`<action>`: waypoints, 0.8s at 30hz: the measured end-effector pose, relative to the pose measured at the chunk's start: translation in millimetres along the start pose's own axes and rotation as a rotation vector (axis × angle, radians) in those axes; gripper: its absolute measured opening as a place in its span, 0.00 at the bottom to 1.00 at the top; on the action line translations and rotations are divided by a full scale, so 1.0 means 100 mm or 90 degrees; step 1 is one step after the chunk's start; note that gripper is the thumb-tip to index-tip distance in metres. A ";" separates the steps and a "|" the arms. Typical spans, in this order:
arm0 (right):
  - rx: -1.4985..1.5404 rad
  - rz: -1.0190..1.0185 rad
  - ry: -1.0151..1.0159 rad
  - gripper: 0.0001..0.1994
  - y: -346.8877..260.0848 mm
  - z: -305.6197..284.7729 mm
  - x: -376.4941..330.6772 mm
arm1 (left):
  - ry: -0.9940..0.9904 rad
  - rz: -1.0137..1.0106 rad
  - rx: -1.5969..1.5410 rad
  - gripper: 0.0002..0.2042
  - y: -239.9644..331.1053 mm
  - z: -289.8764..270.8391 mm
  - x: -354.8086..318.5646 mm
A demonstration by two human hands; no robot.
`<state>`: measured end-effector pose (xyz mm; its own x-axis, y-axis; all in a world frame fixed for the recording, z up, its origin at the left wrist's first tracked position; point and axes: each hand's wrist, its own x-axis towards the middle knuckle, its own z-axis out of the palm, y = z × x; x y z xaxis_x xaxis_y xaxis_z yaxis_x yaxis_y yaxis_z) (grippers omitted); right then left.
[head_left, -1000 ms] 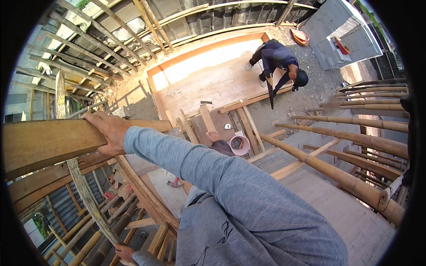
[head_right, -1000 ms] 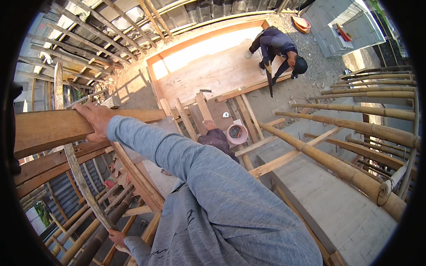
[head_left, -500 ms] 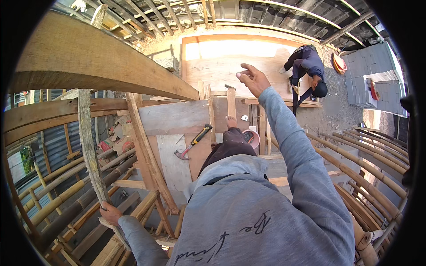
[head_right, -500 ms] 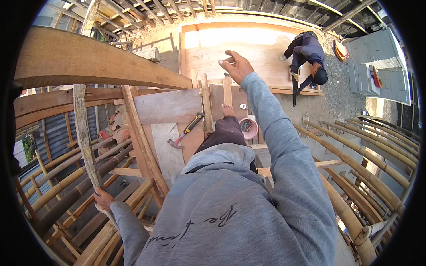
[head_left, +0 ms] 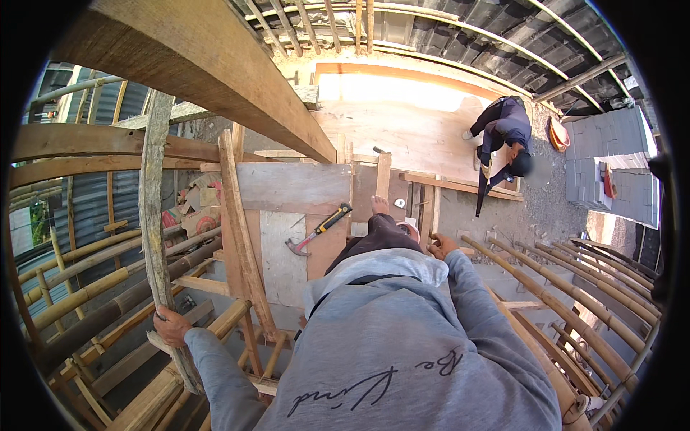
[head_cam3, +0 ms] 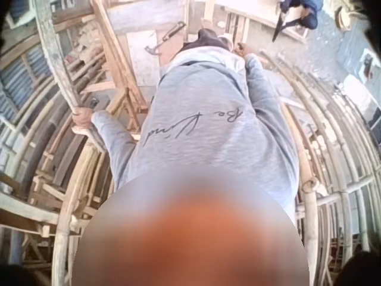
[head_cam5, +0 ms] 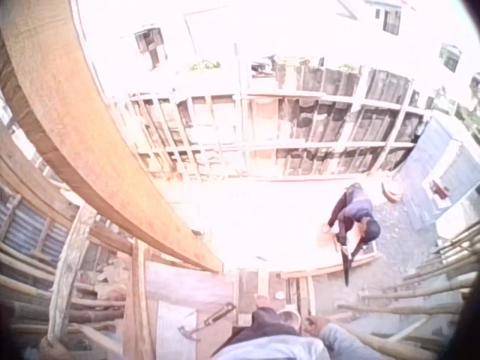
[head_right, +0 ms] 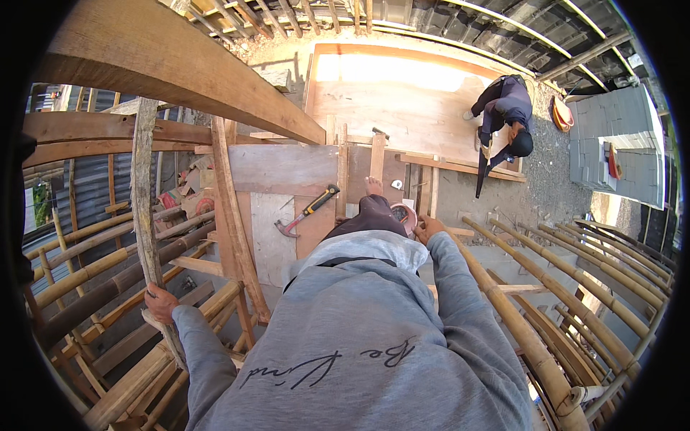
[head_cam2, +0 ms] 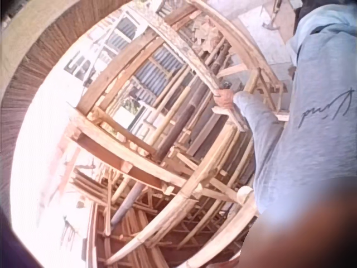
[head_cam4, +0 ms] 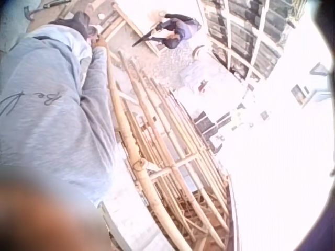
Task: The person assembles a bamboo scaffolding platform by positioning wooden planks and securing them with nails using a hammer. The person repeatedly lifts, aligns, and fastens planks to the bamboo frame while another worker assists nearby.
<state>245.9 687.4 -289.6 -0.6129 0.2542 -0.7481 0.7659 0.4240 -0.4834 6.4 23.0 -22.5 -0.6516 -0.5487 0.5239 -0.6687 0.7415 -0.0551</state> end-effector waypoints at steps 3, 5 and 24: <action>0.070 -0.095 0.106 0.22 -0.39 -0.25 0.17 | -0.013 -0.032 0.000 0.28 0.00 -0.01 0.03; 0.123 -0.140 0.136 0.20 -0.48 -0.41 0.30 | -0.021 -0.038 -0.010 0.29 -0.01 0.00 0.04; -0.130 -0.078 0.017 0.19 -0.33 -0.57 -0.36 | -0.414 0.145 -0.507 0.07 1.30 0.68 -1.72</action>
<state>231.8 713.4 -220.9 -0.7058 0.2120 -0.6760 0.6320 0.6196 -0.4655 6.9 187.3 -177.8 -0.9569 -0.2904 0.0015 -0.2307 0.7632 0.6036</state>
